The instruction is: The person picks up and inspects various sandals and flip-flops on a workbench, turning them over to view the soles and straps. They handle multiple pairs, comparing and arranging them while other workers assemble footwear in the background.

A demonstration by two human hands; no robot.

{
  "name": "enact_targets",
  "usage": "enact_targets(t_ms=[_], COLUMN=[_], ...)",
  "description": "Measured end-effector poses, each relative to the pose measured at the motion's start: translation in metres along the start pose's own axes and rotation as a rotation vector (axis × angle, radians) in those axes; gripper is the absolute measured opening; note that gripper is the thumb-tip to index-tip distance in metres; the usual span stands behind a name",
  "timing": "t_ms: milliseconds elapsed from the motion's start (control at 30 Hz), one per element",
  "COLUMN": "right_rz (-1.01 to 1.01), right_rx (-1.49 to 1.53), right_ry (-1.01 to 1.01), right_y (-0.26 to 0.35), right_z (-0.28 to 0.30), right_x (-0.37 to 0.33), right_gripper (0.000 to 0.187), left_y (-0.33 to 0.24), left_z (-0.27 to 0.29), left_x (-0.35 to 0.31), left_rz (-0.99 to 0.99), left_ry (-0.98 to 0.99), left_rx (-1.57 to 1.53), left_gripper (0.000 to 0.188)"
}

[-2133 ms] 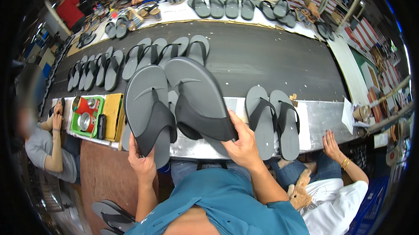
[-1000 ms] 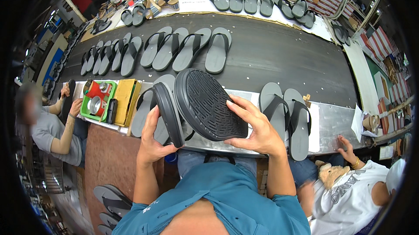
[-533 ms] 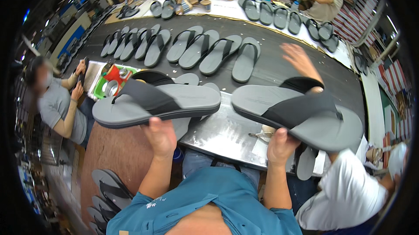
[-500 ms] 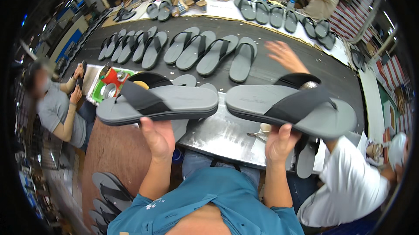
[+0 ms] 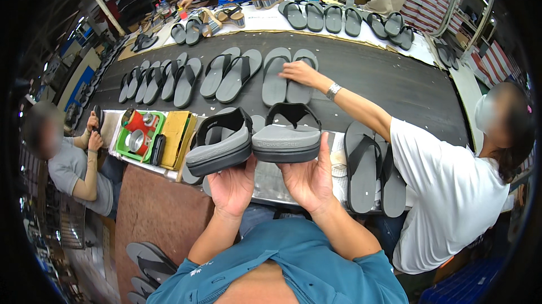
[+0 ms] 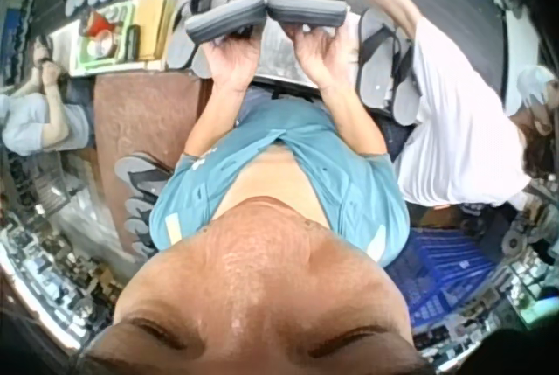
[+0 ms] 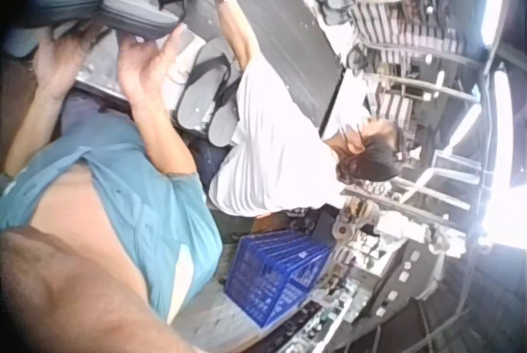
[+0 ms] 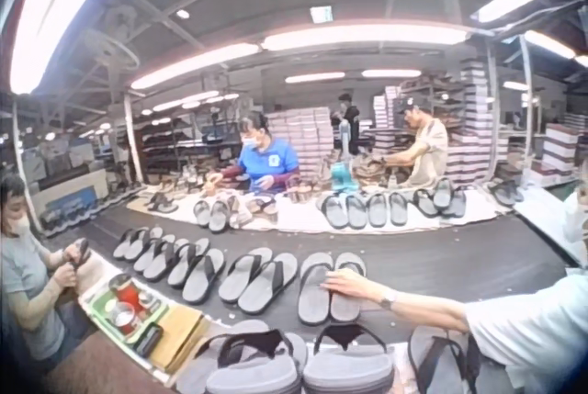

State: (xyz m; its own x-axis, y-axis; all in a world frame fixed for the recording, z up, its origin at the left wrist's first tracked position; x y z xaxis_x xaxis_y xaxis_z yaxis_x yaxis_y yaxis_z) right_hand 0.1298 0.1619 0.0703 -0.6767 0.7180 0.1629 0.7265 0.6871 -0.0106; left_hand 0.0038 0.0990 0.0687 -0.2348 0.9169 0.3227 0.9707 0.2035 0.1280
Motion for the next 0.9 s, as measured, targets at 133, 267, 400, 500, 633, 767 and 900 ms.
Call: enact_targets(t_ms=[133, 267, 400, 500, 633, 767, 900], right_rz=[-0.021, -0.052, -0.091, -0.093, 0.056, 0.074, 0.095], right_rx=[0.069, -0.030, -0.185, -0.294, -0.635, -0.722, -0.804], right_ry=[-0.013, -0.004, 0.050, 0.046, -0.147, -0.244, -0.276], right_y=[-0.003, 0.002, 0.005, 0.023, 0.030, 0.029, 0.027], right_z=[-0.001, -0.004, -0.013, 0.010, 0.023, 0.023, 0.014], right_x=[0.000, -0.002, -0.005, -0.008, -0.011, -0.012, -0.014], right_gripper=[0.062, 0.065, 0.059, 0.047, 0.039, 0.042, 0.045], left_y=[0.004, 0.007, -0.002, -0.011, -0.008, -0.005, 0.003], left_z=[-0.001, 0.001, 0.011, 0.020, 0.026, 0.022, 0.008], left_x=[-0.001, 0.000, -0.010, -0.011, -0.014, -0.013, -0.010], left_rz=[0.019, 0.064, 0.075, 0.128, 0.174, 0.163, 0.107], left_ry=[0.028, 0.011, -0.116, -0.113, -0.169, -0.174, -0.215], left_rx=[0.014, -0.036, -0.089, 0.186, 0.211, 0.294, 0.325], left_gripper=[0.049, 0.050, 0.051, 0.049, 0.047, 0.046, 0.048])
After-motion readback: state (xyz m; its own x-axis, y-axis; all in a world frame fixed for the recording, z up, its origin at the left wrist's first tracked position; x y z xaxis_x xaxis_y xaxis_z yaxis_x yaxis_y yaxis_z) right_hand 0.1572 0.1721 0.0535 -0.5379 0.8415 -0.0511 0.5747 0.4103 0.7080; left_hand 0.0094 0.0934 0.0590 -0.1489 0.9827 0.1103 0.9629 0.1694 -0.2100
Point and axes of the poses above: each hand's wrist, its own x-axis towards the middle knuckle, its own z-axis out of the back of the hand, y = z × x, the point moved 6 cm from there along x, towards the middle knuckle, and after that the axes turned 9 degrees about y, right-handed, at the moved point
